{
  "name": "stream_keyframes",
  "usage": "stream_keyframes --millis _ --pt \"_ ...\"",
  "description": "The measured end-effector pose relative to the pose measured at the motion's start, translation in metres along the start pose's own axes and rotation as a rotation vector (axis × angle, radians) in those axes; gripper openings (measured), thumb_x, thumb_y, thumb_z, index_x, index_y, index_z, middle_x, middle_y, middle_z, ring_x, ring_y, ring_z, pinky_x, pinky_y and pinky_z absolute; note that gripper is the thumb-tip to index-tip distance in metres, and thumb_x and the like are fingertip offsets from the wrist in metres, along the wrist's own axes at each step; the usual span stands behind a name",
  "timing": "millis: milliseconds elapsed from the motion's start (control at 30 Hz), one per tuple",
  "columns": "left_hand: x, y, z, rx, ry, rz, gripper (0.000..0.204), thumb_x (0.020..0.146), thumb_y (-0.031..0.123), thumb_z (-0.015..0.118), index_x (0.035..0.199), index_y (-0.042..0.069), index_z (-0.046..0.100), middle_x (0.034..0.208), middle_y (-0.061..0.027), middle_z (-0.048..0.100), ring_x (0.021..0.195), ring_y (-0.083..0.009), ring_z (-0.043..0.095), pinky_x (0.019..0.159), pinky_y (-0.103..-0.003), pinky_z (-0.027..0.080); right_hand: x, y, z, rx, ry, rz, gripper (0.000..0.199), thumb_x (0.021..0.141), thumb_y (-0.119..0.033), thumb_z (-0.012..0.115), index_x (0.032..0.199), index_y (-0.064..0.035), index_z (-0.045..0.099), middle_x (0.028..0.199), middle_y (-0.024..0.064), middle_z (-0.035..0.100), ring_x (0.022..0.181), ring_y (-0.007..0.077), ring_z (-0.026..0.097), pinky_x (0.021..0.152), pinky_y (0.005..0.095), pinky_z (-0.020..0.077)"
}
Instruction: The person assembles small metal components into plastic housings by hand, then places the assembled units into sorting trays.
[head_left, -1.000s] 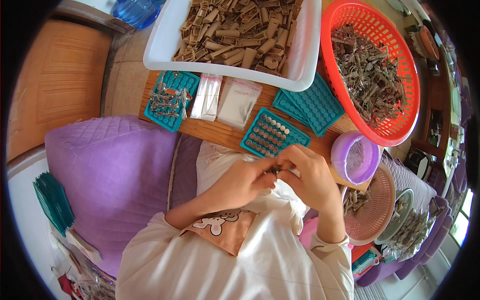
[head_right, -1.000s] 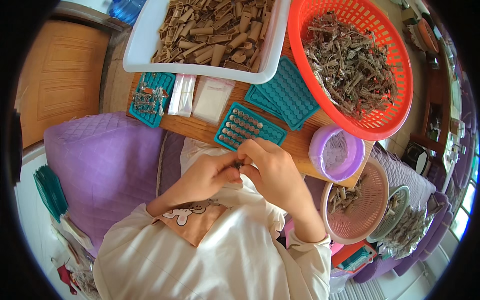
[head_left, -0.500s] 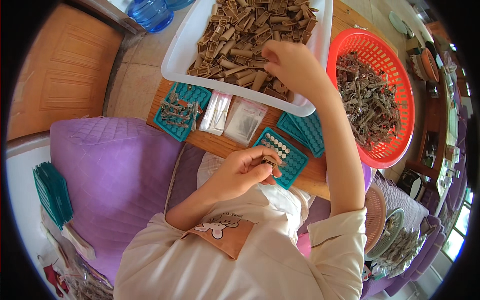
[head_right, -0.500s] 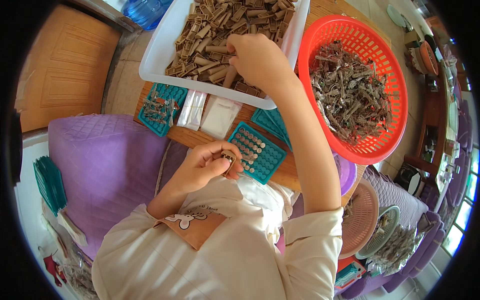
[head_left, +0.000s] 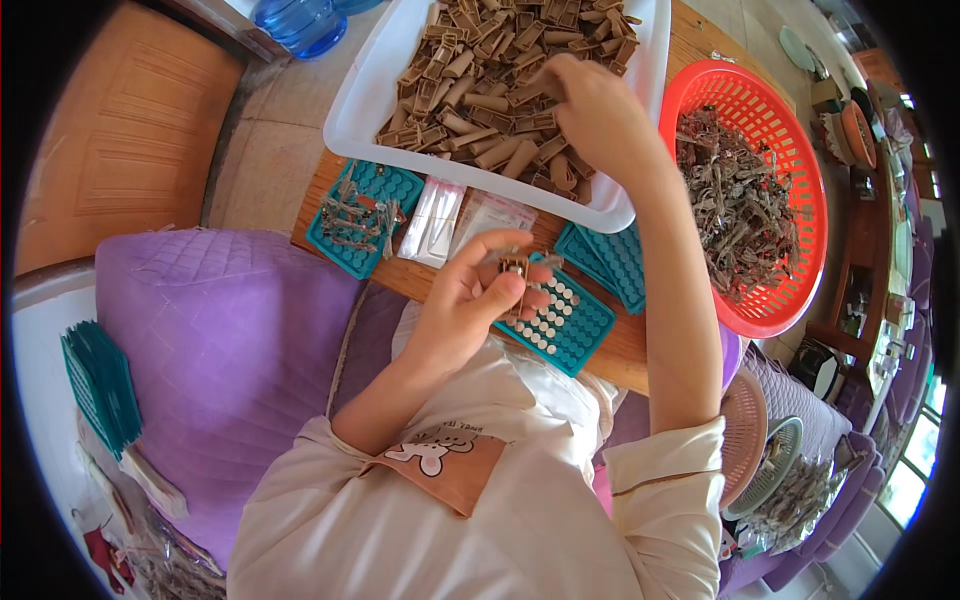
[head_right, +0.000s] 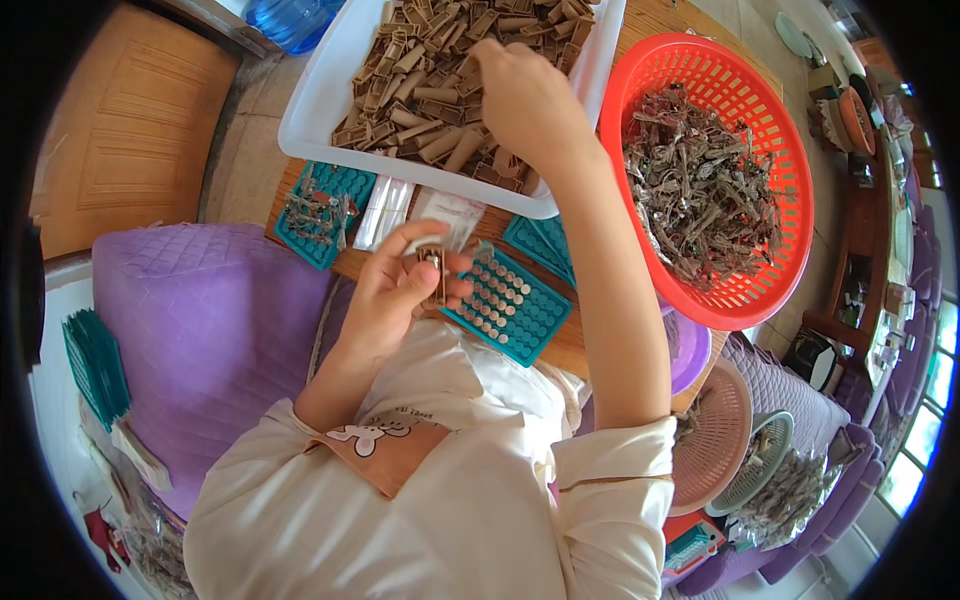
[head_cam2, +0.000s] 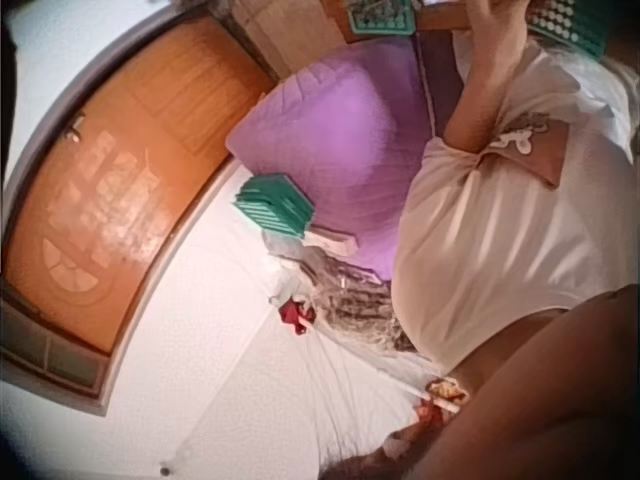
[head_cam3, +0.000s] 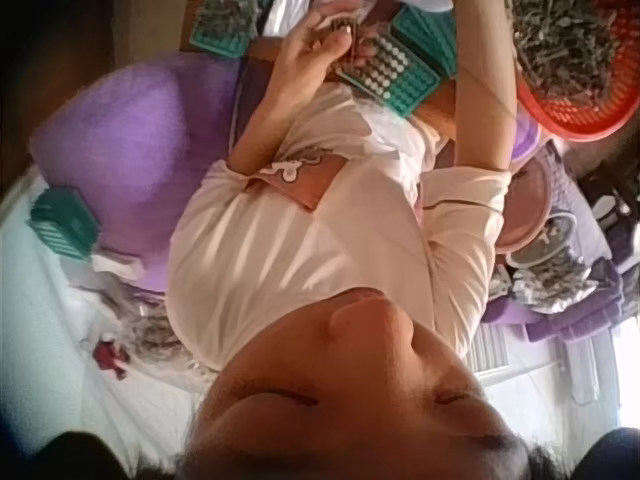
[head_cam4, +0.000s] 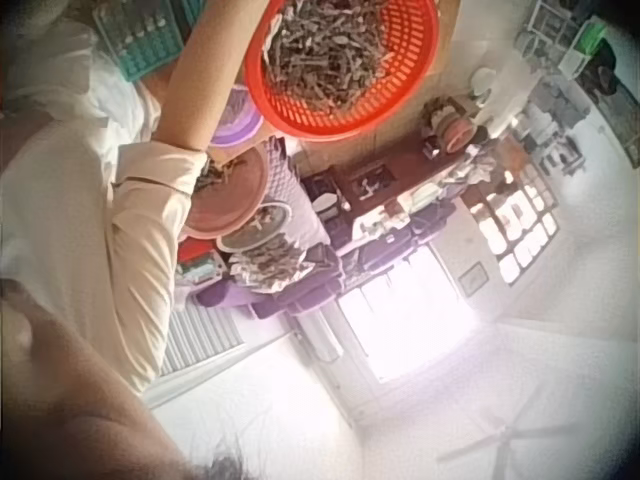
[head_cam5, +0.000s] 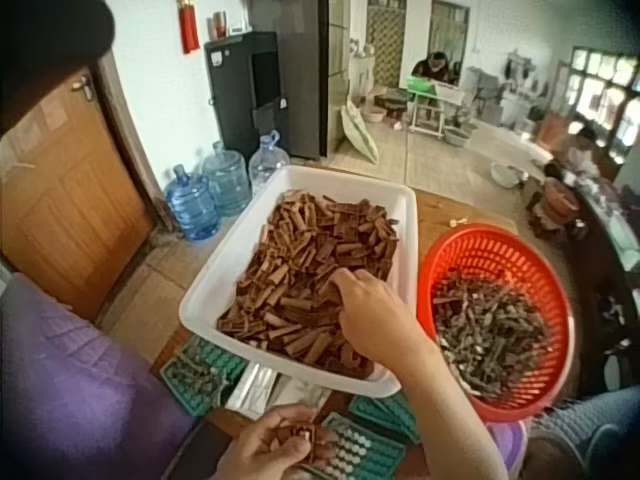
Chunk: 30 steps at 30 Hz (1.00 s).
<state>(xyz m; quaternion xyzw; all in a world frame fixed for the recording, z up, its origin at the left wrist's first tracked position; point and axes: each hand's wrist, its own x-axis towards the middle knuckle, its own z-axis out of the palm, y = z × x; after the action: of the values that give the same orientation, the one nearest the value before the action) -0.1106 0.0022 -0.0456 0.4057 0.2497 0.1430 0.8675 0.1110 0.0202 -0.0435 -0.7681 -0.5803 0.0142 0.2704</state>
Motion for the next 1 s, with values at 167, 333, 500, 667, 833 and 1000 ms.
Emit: stream_keyframes --millis 167,333,500,667,833,1000 --pt "0.007 0.003 0.009 -0.015 -0.042 0.130 0.042 0.081 0.024 0.053 0.114 0.003 0.038 0.103 -0.0138 0.054 0.084 -0.0202 0.058 0.070 -0.029 0.049 -0.063 -0.046 -0.066 0.229 0.058 0.111 0.037 0.068 0.003 0.049 0.104 -0.0013 0.050 0.085 0.0142 0.052 0.078 0.0261 0.052 0.070 0.0305 0.0414" --pt "0.007 0.009 0.029 -0.206 -0.013 0.149 0.038 0.086 0.019 0.044 0.118 0.000 0.037 0.107 -0.0118 0.051 0.097 -0.0183 0.052 0.081 -0.028 0.044 -0.121 -0.071 -0.079 0.344 0.146 0.244 0.040 0.066 0.007 0.052 0.105 -0.0019 0.053 0.082 0.0105 0.050 0.075 0.0227 0.051 0.071 0.0265 0.0402" --pt "0.007 0.002 0.044 -0.091 -0.043 0.264 0.040 0.086 0.019 0.045 0.119 -0.001 0.037 0.106 -0.0115 0.052 0.099 -0.0162 0.050 0.085 -0.027 0.041 -0.160 -0.089 -0.061 0.849 0.298 0.560 0.033 0.069 0.008 0.057 0.102 0.0028 0.053 0.085 0.0061 0.052 0.078 0.0117 0.051 0.070 0.0210 0.0416" --pt "0.004 -0.004 0.052 -0.091 -0.078 0.273 0.040 0.084 0.015 0.049 0.119 -0.002 0.038 0.104 -0.0102 0.053 0.097 -0.0128 0.050 0.085 -0.025 0.039 -0.172 -0.098 -0.052 1.015 0.462 0.657 0.024 0.072 0.006 0.058 0.095 0.0058 0.053 0.089 0.0091 0.056 0.083 0.0128 0.053 0.073 0.0236 0.0441" --pt "0.004 -0.006 0.060 -0.060 -0.162 0.254 0.035 0.081 0.005 0.051 0.114 -0.003 0.041 0.104 -0.0090 0.052 0.095 -0.0115 0.050 0.084 -0.025 0.039 -0.175 -0.103 -0.046 0.986 0.512 0.632 0.025 0.069 0.007 0.060 0.093 0.0060 0.053 0.090 0.0104 0.057 0.081 0.0136 0.054 0.071 0.0244 0.0453" --pt "0.002 -0.008 0.064 0.022 -0.174 0.275 0.033 0.080 0.004 0.052 0.112 -0.003 0.043 0.104 -0.0090 0.051 0.096 -0.0119 0.049 0.083 -0.025 0.040 -0.176 -0.100 -0.044 0.980 0.532 0.636 0.024 0.069 0.007 0.061 0.092 0.0060 0.053 0.089 0.0108 0.057 0.079 0.0137 0.055 0.068 0.0241 0.0465"
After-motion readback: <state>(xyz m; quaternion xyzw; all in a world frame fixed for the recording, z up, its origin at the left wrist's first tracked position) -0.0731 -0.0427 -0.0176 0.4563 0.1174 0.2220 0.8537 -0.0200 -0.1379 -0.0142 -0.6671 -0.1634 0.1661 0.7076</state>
